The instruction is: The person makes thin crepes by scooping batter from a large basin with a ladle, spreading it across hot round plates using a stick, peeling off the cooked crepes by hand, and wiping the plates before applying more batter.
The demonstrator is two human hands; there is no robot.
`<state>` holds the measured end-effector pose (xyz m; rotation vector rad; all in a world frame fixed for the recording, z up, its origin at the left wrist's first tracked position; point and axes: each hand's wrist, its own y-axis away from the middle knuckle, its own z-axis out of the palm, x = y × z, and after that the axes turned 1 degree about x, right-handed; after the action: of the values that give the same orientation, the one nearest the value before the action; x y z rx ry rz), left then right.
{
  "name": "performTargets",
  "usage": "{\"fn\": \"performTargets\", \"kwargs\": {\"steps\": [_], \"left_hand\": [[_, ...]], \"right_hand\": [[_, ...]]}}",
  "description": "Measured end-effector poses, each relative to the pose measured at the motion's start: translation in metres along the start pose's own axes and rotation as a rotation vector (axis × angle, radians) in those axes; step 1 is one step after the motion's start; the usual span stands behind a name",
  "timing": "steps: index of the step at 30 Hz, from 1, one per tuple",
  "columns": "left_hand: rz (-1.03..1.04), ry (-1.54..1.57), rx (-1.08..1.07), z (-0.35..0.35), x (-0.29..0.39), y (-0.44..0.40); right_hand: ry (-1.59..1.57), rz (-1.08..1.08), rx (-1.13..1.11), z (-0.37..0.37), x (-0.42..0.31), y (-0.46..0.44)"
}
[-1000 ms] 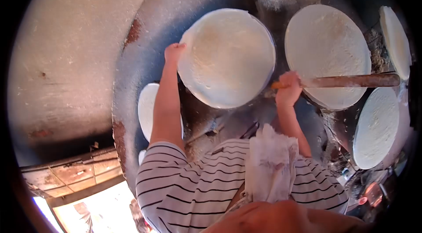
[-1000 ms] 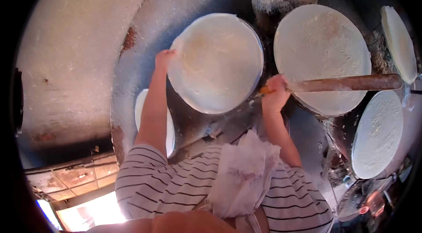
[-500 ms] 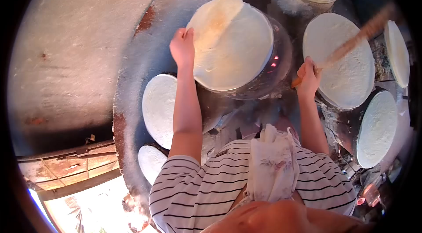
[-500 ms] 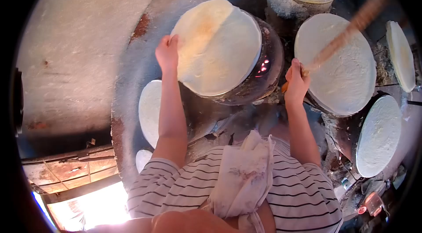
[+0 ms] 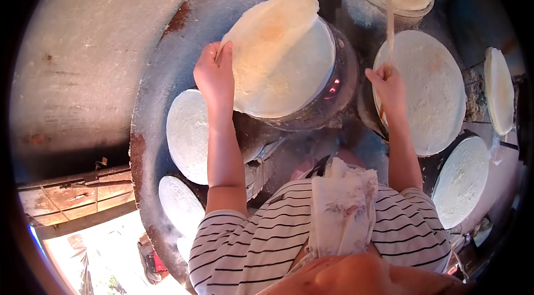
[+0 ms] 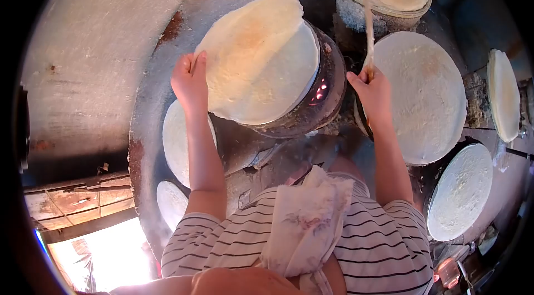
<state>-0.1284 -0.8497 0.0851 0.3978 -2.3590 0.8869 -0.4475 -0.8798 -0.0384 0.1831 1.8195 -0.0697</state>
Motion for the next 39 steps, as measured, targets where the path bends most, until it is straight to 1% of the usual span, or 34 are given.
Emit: {"fn": "performTargets", "kwargs": {"steps": [3, 6, 9, 13, 14, 16, 17, 19, 20, 22, 23, 24, 26, 28, 29, 30, 31, 32, 33, 34, 35, 36, 37, 39], "left_hand": [[0.036, 0.026, 0.048, -0.006, 0.000, 0.011], [0.036, 0.063, 0.068, -0.016, 0.005, 0.022], [-0.015, 0.072, 0.077, -0.020, 0.005, 0.025], [-0.066, 0.008, 0.034, -0.029, 0.006, 0.025], [-0.078, -0.011, 0.024, -0.031, 0.009, 0.027], [0.089, 0.036, 0.034, -0.028, 0.001, 0.031], [0.165, 0.050, 0.048, -0.027, -0.005, 0.037], [0.111, 0.086, 0.058, -0.015, -0.020, 0.035], [0.088, 0.104, 0.071, -0.007, -0.029, 0.027], [0.093, -0.014, 0.044, 0.006, -0.051, 0.002], [-0.063, -0.038, -0.030, 0.012, -0.065, -0.015], [-0.212, -0.050, -0.112, 0.019, -0.080, -0.033], [-0.329, -0.024, -0.186, 0.041, -0.123, -0.061], [-0.213, -0.196, -0.241, 0.077, -0.190, -0.061], [-0.279, -0.238, -0.363, 0.083, -0.206, -0.056], [-0.317, -0.219, -0.401, 0.088, -0.219, -0.047], [-0.369, -0.236, -0.431, 0.082, -0.213, -0.036], [-0.413, -0.263, -0.466, 0.074, -0.206, -0.028], [-0.430, -0.272, -0.486, 0.070, -0.209, -0.023], [-0.441, -0.280, -0.499, 0.069, -0.208, -0.019], [-0.452, -0.282, -0.466, 0.070, -0.209, -0.015], [-0.455, -0.256, -0.467, 0.065, -0.206, -0.012], [-0.460, -0.231, -0.469, 0.056, -0.200, -0.012], [-0.456, -0.194, -0.481, 0.043, -0.199, -0.014]], "right_hand": [[0.085, -0.037, -0.068, 0.008, -0.015, -0.008], [0.074, -0.106, -0.091, 0.015, -0.016, -0.021], [0.070, -0.024, -0.096, 0.022, -0.030, -0.030], [0.036, -0.092, -0.015, 0.017, -0.034, -0.039], [0.058, -0.140, 0.033, 0.011, -0.032, -0.044], [0.091, -0.246, 0.110, 0.004, -0.030, -0.056], [-0.011, -0.184, 0.068, 0.000, -0.035, -0.066], [-0.208, -0.065, -0.045, 0.001, -0.066, -0.089], [-0.295, -0.168, -0.092, 0.013, -0.089, -0.098], [-0.460, -0.365, -0.187, 0.049, -0.130, -0.116], [-0.600, -0.383, -0.267, 0.073, -0.153, -0.121], [-0.691, -0.373, -0.405, 0.099, -0.168, -0.127], [-0.858, -0.368, -0.651, 0.146, -0.194, -0.145], [-1.036, -0.299, -1.036, 0.208, -0.213, -0.159], [-1.016, -0.279, -0.944, 0.255, -0.223, -0.155], [-0.989, -0.250, -0.860, 0.308, -0.228, -0.147], [-0.957, -0.235, -0.867, 0.361, -0.219, -0.147], [-0.814, -0.230, -0.877, 0.392, -0.220, -0.123], [-0.584, -0.131, -0.719, 0.430, -0.205, -0.111], [-0.450, -0.106, -0.719, 0.469, -0.177, -0.111], [-0.190, -0.087, -0.684, 0.502, -0.146, -0.113], [-0.090, -0.146, -0.671, 0.523, -0.119, -0.108], [0.012, -0.150, -0.720, 0.545, -0.089, -0.112], [0.254, -0.291, -0.787, 0.555, -0.063, -0.112]]}}
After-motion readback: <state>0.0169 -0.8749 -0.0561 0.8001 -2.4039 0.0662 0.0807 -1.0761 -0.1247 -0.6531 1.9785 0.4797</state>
